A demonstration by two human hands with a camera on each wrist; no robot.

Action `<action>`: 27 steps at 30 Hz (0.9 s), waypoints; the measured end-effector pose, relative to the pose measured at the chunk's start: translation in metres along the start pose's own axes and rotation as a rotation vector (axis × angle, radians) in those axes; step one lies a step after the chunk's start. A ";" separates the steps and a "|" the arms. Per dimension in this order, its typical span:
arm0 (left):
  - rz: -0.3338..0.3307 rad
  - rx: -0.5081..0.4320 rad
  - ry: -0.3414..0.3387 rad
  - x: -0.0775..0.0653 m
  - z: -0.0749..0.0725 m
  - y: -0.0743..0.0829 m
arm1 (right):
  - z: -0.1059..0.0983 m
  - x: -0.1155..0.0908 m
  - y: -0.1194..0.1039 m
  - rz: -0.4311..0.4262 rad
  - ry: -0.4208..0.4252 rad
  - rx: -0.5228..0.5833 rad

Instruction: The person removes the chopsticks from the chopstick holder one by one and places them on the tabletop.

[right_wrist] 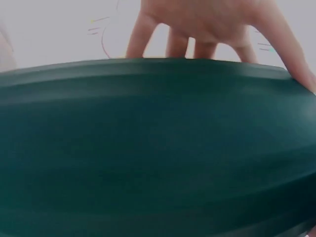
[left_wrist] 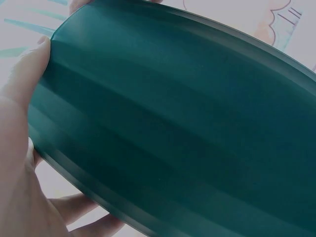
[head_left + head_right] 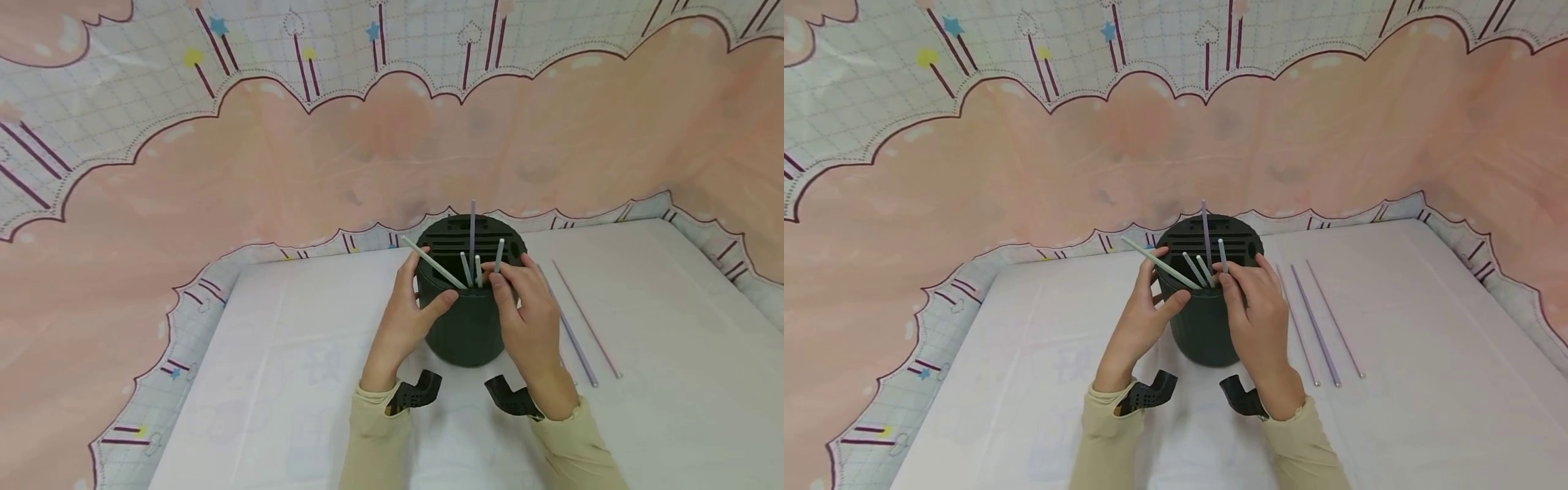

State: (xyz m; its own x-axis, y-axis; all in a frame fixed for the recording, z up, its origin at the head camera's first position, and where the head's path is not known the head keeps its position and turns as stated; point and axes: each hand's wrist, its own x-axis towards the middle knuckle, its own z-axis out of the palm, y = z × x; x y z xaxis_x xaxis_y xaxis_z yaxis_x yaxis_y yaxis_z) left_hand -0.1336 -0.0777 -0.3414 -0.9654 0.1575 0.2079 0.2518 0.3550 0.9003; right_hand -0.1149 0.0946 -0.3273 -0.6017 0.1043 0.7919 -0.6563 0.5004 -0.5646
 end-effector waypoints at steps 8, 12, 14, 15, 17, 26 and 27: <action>-0.001 -0.002 -0.012 0.000 -0.004 0.001 | -0.009 0.015 -0.006 0.060 -0.054 0.010; -0.005 -0.004 -0.014 -0.001 -0.005 0.003 | -0.017 0.022 -0.011 0.132 -0.070 0.059; -0.004 -0.003 -0.010 0.000 -0.005 0.003 | -0.020 0.026 -0.014 0.150 -0.070 0.104; -0.003 -0.004 -0.010 0.000 -0.005 0.004 | -0.021 0.027 -0.015 0.158 -0.068 0.126; -0.007 0.001 -0.013 0.001 -0.005 0.004 | -0.024 0.029 -0.017 0.169 -0.048 0.173; -0.033 0.013 -0.015 0.002 -0.006 0.006 | -0.042 0.037 -0.029 0.184 0.122 0.310; -0.033 0.012 -0.010 0.002 -0.007 0.006 | -0.044 0.039 -0.030 0.183 0.141 0.362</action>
State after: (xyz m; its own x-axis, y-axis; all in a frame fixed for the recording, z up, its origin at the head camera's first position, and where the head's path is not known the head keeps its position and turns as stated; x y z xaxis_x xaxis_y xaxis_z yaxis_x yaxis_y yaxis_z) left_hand -0.1348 -0.0813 -0.3329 -0.9725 0.1543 0.1746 0.2209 0.3712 0.9019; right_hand -0.0987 0.1215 -0.2694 -0.6716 0.2924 0.6808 -0.6771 0.1310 -0.7242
